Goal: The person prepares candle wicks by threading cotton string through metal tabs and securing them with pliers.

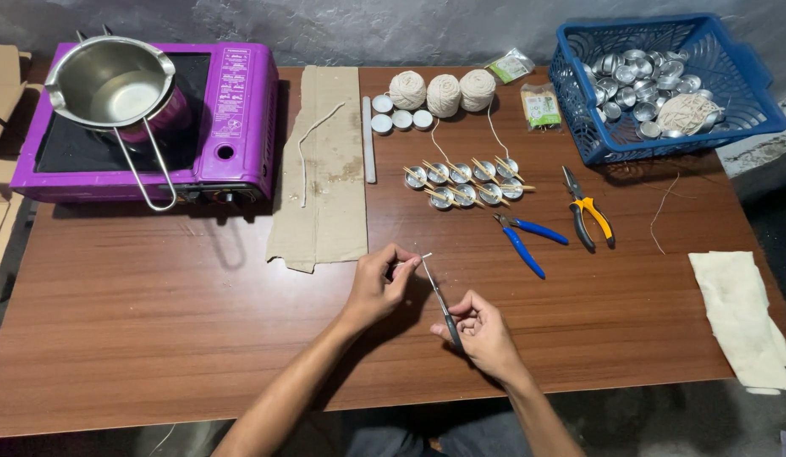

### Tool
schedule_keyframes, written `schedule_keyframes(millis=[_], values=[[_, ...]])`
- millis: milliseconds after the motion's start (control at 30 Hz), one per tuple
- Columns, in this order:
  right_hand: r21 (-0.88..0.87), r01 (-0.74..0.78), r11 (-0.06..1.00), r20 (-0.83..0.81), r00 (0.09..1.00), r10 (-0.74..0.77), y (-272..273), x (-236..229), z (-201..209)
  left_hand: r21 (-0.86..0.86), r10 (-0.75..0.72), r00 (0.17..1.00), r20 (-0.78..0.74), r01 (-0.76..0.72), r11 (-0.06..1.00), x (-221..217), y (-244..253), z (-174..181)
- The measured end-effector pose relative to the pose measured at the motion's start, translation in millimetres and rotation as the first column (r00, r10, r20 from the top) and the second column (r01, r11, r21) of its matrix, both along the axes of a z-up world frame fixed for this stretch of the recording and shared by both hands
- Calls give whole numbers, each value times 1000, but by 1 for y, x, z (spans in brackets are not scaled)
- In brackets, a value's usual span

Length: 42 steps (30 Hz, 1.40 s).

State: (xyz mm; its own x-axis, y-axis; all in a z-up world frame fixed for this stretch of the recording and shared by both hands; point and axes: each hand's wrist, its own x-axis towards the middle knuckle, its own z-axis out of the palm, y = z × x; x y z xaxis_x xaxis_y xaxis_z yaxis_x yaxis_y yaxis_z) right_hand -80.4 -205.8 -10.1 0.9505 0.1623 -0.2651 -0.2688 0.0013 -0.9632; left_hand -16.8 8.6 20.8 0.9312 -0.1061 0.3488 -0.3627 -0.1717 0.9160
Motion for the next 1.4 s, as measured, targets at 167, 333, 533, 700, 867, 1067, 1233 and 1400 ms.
schedule_keyframes(millis=[167, 333, 533, 700, 867, 1067, 1233, 1400], values=[[-13, 20, 1000, -90, 996, -21, 0, 2, 13, 147, -27, 991, 129, 8, 989, 3, 1, -6], [22, -15, 1000, -106, 994, 17, -3, 2, 18, 212, -19, 982, 189, -22, 977, 6, -5, -10], [33, 51, 998, -75, 996, -49, -7, 5, -5, 295, 29, 990, 136, -69, 953, 4, -12, -16], [27, 54, 998, -162, 986, -49, -5, 5, 13, 467, 56, 998, 25, -61, 882, -3, -24, 1], [24, 50, 998, -206, 978, -44, 1, 10, 42, 523, 64, 995, -79, -13, 852, 13, -26, -32], [38, 36, 999, -219, 975, -27, 2, 15, 33, 536, 110, 988, -109, -34, 843, 17, -27, -33], [58, 50, 997, -217, 976, -37, -8, 18, 21, 493, 131, 985, -109, -61, 868, 16, -24, -27], [360, 1, 933, -316, 941, 121, -43, 23, 18, 309, 156, 988, 22, -155, 938, 18, -13, -21]])
